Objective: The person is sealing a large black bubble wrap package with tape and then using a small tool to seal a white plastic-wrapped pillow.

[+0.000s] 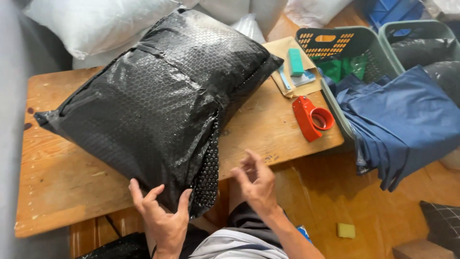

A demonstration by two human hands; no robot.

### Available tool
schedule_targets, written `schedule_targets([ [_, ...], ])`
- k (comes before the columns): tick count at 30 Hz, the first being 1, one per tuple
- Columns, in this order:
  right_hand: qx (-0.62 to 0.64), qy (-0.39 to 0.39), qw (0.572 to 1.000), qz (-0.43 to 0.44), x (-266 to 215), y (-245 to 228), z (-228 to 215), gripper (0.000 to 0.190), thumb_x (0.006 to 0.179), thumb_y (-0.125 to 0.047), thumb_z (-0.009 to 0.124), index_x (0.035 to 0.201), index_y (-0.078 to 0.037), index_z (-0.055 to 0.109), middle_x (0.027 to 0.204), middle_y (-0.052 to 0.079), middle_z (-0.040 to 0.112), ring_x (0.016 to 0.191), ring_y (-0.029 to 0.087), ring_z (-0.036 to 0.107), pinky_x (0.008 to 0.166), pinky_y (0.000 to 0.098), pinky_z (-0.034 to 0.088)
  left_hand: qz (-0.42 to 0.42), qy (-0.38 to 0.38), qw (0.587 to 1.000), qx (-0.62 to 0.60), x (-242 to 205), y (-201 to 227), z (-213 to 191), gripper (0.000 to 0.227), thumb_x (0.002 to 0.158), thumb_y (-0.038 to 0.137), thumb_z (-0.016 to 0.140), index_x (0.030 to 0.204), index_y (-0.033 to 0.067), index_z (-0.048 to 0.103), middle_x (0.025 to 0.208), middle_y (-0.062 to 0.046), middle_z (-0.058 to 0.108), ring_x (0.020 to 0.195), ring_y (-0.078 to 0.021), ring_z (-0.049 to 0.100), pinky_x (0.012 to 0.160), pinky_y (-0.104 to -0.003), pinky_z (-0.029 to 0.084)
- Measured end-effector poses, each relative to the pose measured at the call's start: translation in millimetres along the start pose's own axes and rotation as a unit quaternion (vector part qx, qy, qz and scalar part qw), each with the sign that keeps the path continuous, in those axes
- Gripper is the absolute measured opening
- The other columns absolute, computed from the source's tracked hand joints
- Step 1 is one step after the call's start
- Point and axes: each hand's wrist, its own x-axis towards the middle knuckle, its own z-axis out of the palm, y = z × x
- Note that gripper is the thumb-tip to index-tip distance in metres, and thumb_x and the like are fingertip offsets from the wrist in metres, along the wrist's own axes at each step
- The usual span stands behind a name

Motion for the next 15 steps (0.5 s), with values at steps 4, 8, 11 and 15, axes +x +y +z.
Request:
schedule_targets([
  [4,-0.207,0.144,0.957,-0.143,74.8,66.8,-70.7,0.047,0.095,-0.033,0.073,0.122,0.004,0.062,0.109,0.018,0.062,0.097,0.027,0.065,0.074,0.0347,0.060,0.028,0.029,0.999,0.003,-6.6,16.5,-6.1,0.053,0.082,0.021,0.081,0.116,-0.0065,0.052,0.161,-0.028,0.032,0.157,-0.0509,0.026,0.131,-0.066,0.025],
  [8,-0.420,0.106,0.901,-0.030,137.7,134.0,-120.9,0.048,0.094,-0.040,0.075,0.114,0.002,0.063,0.109,0.023,0.065,0.100,0.037,0.063,0.090,0.0500,0.052,0.008,0.005,0.994,-0.109,-11.2,62.3,-9.2,0.043,0.082,0.024,0.078,0.109,0.0051,0.050,0.150,-0.030,0.050,0.144,-0.0402,0.050,0.121,-0.046,0.043],
  [11,-0.519,0.020,0.853,0.056,161.0,172.9,-120.2,0.061,0.094,-0.059,0.068,0.109,-0.001,0.062,0.102,0.022,0.071,0.090,0.039,0.067,0.089,0.0517,0.048,-0.009,-0.084,0.972,-0.219,-17.4,85.8,2.7,0.035,0.084,0.026,0.078,0.106,0.0097,0.056,0.137,-0.022,0.065,0.131,-0.0318,0.066,0.113,-0.036,0.050],
  [15,-0.391,-0.050,0.911,0.125,145.6,129.9,-120.1,0.043,0.099,-0.041,0.064,0.108,-0.002,0.049,0.091,0.019,0.064,0.078,0.038,0.066,0.072,0.0557,0.055,-0.075,-0.305,0.908,-0.279,-16.5,94.0,18.9,0.045,0.096,0.045,0.063,0.119,0.0065,0.068,0.135,-0.013,0.072,0.131,-0.0264,0.066,0.109,-0.040,0.050],
])
